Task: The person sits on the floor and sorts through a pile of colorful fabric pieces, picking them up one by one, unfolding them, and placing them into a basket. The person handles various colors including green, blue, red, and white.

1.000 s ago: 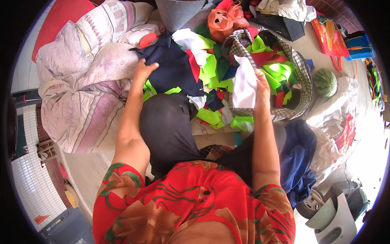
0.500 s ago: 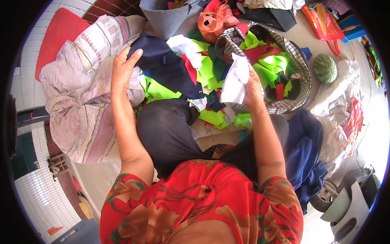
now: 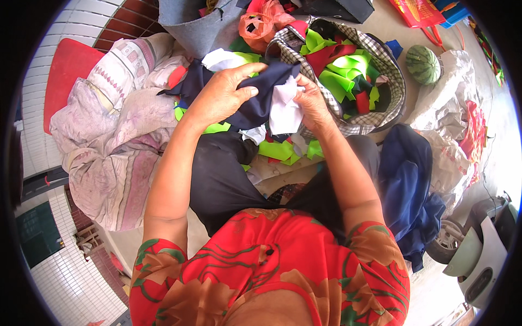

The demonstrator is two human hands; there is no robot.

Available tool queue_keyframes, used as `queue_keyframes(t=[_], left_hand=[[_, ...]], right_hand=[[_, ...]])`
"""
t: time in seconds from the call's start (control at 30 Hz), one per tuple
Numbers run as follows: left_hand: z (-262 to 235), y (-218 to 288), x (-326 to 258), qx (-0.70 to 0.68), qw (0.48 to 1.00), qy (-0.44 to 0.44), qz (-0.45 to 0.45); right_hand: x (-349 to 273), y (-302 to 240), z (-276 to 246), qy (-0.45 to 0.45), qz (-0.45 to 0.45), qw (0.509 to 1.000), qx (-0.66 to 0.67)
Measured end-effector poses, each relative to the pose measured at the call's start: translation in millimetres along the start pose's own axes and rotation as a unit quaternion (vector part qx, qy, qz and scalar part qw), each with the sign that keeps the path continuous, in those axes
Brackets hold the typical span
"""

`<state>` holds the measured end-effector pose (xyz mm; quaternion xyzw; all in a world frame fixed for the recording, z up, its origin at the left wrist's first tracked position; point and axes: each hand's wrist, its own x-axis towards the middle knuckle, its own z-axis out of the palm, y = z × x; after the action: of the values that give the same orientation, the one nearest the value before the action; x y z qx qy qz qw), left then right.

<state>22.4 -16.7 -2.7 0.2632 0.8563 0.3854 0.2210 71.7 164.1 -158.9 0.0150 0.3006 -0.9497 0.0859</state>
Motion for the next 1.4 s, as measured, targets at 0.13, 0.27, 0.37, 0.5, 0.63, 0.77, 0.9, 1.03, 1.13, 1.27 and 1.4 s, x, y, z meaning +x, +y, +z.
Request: queue_keyframes(t=[0.13, 0.27, 0.37, 0.5, 0.63, 0.77, 0.9, 1.03, 1.13, 1.27, 1.4], left_hand=[[-33, -12, -1, -0.091, 0.991, 0.026, -0.099], [-69, -92, -14, -0.119, 0.959, 0.195, -0.170], [-70, -130, -21, -0.088, 0.947, 0.200, -0.236], [-60, -190, -18, -0.029, 0.951, 0.192, -0.240], [-48, -244, -21, 0.133, 0.934, 0.187, -0.275], [-31, -247, -24, 0.215, 0.893, 0.080, -0.388], [-20, -225, -11, 0.309, 0.859, 0.075, -0.401], [-13, -228, -10, 0.386, 0.848, 0.078, -0.353], [-14, -242, -15, 0.414, 0.868, 0.101, -0.254], [-19, -242, -15, 0.390, 0.889, 0.142, -0.193], [-43, -251, -37, 0.188, 0.947, 0.230, -0.119]], right_hand=[[4, -4, -2, 0.066, -0.066, 0.995, -0.016], [4, -11, -5, 0.126, -0.100, 0.984, -0.073], [2, -15, -10, 0.137, -0.093, 0.979, -0.117], [7, -16, -13, 0.115, -0.070, 0.985, -0.104], [14, -5, -7, 0.104, -0.071, 0.988, -0.085], [13, 2, -12, 0.108, -0.025, 0.989, -0.099], [16, 4, -13, 0.091, -0.006, 0.985, -0.144], [12, 4, -3, 0.070, 0.000, 0.986, -0.149], [13, 7, -5, 0.082, 0.042, 0.977, -0.195], [16, 9, -14, 0.089, 0.034, 0.980, -0.177], [17, 9, -22, 0.041, -0.007, 0.991, -0.125]])
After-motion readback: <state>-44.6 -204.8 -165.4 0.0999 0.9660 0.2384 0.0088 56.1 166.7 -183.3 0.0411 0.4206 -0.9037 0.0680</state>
